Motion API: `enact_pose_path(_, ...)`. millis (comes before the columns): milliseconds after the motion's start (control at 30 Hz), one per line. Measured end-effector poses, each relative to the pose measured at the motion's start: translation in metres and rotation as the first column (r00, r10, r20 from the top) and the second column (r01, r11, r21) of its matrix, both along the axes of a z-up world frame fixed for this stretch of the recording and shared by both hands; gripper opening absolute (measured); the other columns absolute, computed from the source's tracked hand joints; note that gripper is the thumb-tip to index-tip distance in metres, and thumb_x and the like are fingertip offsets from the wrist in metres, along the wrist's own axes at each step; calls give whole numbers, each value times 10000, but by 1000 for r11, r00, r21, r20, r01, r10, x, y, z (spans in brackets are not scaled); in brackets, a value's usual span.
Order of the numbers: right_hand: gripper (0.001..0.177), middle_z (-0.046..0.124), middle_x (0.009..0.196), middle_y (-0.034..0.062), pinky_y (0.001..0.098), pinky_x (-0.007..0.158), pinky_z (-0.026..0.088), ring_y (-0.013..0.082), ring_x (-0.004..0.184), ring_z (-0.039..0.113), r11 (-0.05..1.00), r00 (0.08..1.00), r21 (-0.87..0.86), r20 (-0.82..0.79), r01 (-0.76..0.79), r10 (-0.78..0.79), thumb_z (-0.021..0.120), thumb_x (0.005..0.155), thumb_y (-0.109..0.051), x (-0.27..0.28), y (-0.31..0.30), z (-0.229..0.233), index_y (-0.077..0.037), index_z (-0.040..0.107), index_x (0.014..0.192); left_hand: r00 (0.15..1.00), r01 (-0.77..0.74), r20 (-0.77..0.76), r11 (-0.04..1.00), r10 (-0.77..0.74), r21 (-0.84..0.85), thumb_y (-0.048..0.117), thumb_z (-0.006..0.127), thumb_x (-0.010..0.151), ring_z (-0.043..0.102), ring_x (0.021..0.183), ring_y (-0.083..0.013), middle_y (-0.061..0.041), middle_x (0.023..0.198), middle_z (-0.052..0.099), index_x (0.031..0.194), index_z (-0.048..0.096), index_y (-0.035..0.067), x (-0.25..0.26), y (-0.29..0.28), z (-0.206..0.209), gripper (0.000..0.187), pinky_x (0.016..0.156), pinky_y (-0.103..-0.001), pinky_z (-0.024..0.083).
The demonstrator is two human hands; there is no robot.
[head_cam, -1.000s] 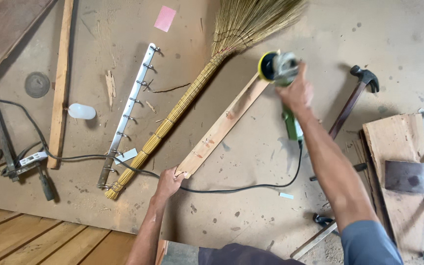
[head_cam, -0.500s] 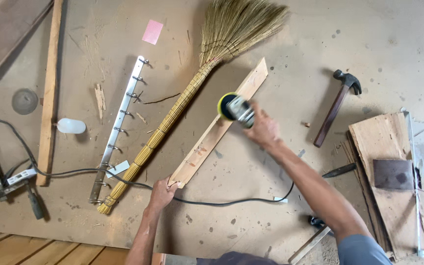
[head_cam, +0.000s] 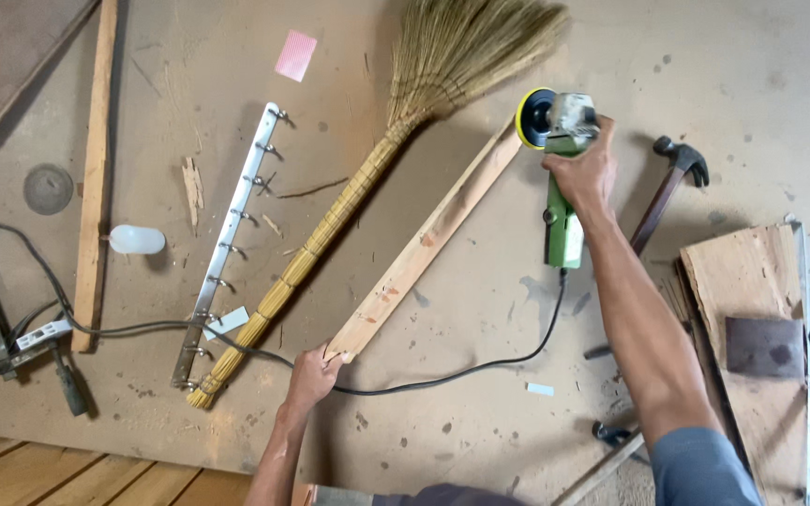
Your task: The person applies adhesive from a small bottle to a wooden board, spreads it with their finger, and then uses a power sander to smooth the surface of the board.
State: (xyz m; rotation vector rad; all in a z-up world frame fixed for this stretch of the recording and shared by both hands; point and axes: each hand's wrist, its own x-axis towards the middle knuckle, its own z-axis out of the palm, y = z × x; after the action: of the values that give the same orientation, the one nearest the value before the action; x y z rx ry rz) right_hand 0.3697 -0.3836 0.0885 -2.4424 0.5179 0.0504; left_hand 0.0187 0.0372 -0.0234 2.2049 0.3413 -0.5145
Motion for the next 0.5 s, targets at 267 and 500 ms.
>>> enact_pose_path(267, 755, 693, 974, 107, 364, 757, 570, 207, 860, 692, 757, 850, 622, 273, 202, -451, 926, 662, -8, -147, -32, -21, -115, 517, 1288, 995, 58, 66, 987, -69, 149, 67, 701, 945, 740, 1068, -298, -160, 1202, 752, 1401, 627, 56, 41, -82, 53, 462, 906, -397, 576)
enact_pose_path(500, 743, 655, 964, 60, 304, 670, 565, 171, 793, 679, 616, 799, 681, 76, 395, -597, 893, 677, -86, -267, -29, 40, -141, 511, 1311, 961, 278, -29, 960, -277, 45, 135, 649, 895, 708, 1140, -381, -176, 1287, 714, 1547, 489, 165, 93, -115, 72, 673, 957, -509, 536)
